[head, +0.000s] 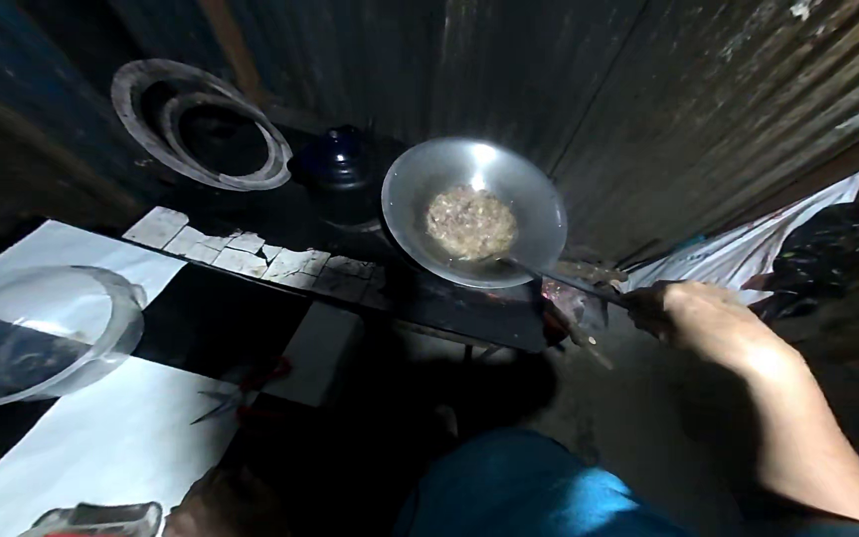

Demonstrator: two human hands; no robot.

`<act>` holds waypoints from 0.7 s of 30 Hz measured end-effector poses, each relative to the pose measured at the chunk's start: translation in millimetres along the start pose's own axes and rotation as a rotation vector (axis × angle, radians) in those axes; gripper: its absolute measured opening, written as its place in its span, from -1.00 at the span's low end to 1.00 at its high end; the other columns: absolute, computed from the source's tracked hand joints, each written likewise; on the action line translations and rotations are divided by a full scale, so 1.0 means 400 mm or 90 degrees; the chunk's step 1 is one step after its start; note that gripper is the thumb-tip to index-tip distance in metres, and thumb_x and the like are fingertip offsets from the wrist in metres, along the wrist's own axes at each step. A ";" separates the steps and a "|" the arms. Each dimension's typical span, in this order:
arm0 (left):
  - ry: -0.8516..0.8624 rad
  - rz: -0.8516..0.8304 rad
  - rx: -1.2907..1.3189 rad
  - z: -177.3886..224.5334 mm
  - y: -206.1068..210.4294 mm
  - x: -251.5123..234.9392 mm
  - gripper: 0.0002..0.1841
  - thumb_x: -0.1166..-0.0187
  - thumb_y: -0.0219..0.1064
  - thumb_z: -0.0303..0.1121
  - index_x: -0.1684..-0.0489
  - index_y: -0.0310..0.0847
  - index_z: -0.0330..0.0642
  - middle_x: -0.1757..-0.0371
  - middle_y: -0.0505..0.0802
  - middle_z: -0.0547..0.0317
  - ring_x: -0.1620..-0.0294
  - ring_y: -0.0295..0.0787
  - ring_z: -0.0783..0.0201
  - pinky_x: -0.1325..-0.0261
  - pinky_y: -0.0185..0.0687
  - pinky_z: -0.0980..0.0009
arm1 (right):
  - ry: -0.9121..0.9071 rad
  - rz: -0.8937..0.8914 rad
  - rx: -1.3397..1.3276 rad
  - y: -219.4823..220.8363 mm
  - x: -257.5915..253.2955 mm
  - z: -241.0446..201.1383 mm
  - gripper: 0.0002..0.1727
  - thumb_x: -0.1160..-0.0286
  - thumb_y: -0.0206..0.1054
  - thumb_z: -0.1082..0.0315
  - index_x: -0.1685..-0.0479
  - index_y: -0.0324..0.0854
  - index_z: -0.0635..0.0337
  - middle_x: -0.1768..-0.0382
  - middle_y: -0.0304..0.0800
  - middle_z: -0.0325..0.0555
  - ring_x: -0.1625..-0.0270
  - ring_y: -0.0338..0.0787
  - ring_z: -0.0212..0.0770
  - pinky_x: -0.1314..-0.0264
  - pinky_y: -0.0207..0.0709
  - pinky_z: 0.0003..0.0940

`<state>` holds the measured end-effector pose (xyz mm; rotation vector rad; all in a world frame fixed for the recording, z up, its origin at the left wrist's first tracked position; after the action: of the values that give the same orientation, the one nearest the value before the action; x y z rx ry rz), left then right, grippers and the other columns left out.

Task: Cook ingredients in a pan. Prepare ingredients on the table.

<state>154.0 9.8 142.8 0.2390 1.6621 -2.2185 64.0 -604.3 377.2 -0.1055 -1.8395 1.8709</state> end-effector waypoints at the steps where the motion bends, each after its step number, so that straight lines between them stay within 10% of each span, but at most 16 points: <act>1: -0.003 -0.006 -0.005 0.003 -0.001 -0.002 -0.63 -0.76 0.07 -0.26 -0.01 0.72 -0.39 -0.19 0.78 -0.35 -0.40 0.61 -0.34 -0.59 0.22 -0.30 | 0.028 -0.010 0.009 0.012 -0.019 -0.011 -0.78 -0.59 0.35 0.27 -0.08 0.79 0.07 0.07 0.85 0.22 -0.04 0.82 0.35 0.02 0.57 0.42; 18: 0.004 0.035 0.015 -0.021 0.010 0.008 -0.64 -0.77 0.09 -0.22 -0.04 0.71 -0.34 -0.18 0.79 -0.28 -0.41 0.61 -0.27 -0.61 0.21 -0.24 | 0.118 0.016 -0.071 0.067 -0.207 0.060 -0.77 -0.54 0.45 0.29 -0.06 0.77 0.19 0.05 0.83 0.33 -0.07 0.81 0.41 -0.06 0.59 0.48; 21: 0.003 0.026 0.011 -0.020 0.011 0.008 -0.65 -0.76 0.09 -0.25 -0.05 0.72 -0.33 -0.21 0.79 -0.27 -0.43 0.61 -0.26 -0.60 0.23 -0.22 | 0.082 -0.018 -0.197 0.044 -0.228 0.149 -0.67 -0.67 0.33 0.38 -0.36 0.67 0.15 0.16 0.83 0.24 0.36 0.80 0.16 0.24 0.70 0.20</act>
<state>152.2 15.8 135.5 0.2799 1.6268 -2.2042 114.0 -694.8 338.7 -0.2980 -2.0136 1.5100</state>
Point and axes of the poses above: each hand's wrist, its own x-axis away from the middle knuckle, its own y-axis out of the palm, z = x × y, the point moved 10 cm from there along -x, towards the middle knuckle
